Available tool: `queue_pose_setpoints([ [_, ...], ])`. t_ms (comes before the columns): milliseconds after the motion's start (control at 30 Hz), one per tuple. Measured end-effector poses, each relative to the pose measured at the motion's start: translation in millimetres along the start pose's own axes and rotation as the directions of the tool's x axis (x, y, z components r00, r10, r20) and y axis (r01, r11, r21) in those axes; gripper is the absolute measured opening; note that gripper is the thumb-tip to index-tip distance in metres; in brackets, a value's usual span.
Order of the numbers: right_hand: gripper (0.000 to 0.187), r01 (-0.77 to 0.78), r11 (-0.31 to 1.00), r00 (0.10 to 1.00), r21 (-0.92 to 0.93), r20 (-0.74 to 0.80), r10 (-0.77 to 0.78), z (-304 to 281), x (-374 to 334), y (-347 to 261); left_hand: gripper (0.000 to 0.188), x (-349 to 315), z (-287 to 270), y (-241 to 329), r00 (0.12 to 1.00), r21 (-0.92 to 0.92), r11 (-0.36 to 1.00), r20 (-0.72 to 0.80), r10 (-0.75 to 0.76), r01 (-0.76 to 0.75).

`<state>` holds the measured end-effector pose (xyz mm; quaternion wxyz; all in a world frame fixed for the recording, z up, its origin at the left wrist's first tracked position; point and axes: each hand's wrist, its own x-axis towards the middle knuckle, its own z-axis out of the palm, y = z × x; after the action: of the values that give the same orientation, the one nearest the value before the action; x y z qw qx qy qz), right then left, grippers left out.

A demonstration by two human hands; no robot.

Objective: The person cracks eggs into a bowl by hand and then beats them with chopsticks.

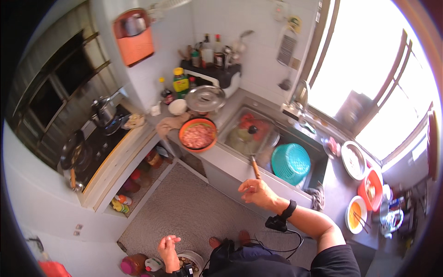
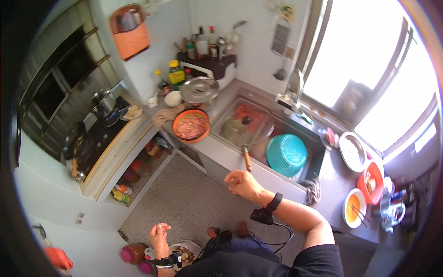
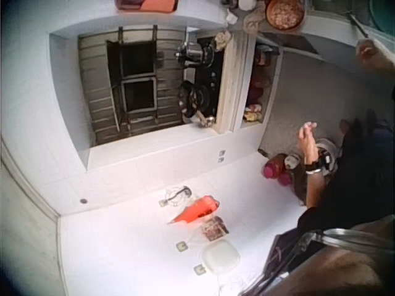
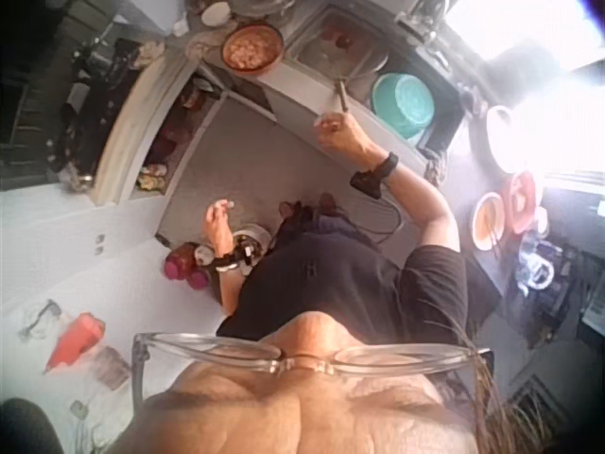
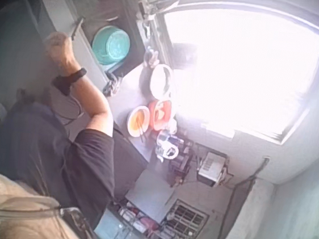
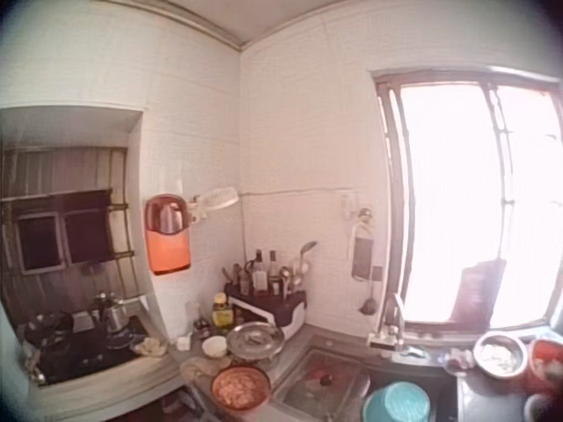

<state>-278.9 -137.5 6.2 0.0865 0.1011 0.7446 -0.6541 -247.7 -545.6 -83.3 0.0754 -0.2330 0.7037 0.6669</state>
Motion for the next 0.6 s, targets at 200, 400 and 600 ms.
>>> queue_pose_setpoints([
  [200, 0.027, -0.228, 0.963, 0.961, -0.147, -0.193, 0.198, -84, -64, 42, 0.029, -13, 62, -11, 0.969, -0.045, 0.982, 0.157, 0.19, -0.185],
  [400, 0.037, -0.225, 0.961, 0.922, -0.162, -0.355, 0.156, -104, -59, 54, 0.038, -27, 111, 3, 0.968, 0.06, 0.998, 0.251, 0.004, -0.019],
  [600, 0.05, -0.27, 0.935, 0.871, -0.229, -0.472, 0.136, -84, 39, 98, 0.032, -38, 114, 2, 0.967, 0.05, 0.998, 0.256, 0.014, -0.028],
])
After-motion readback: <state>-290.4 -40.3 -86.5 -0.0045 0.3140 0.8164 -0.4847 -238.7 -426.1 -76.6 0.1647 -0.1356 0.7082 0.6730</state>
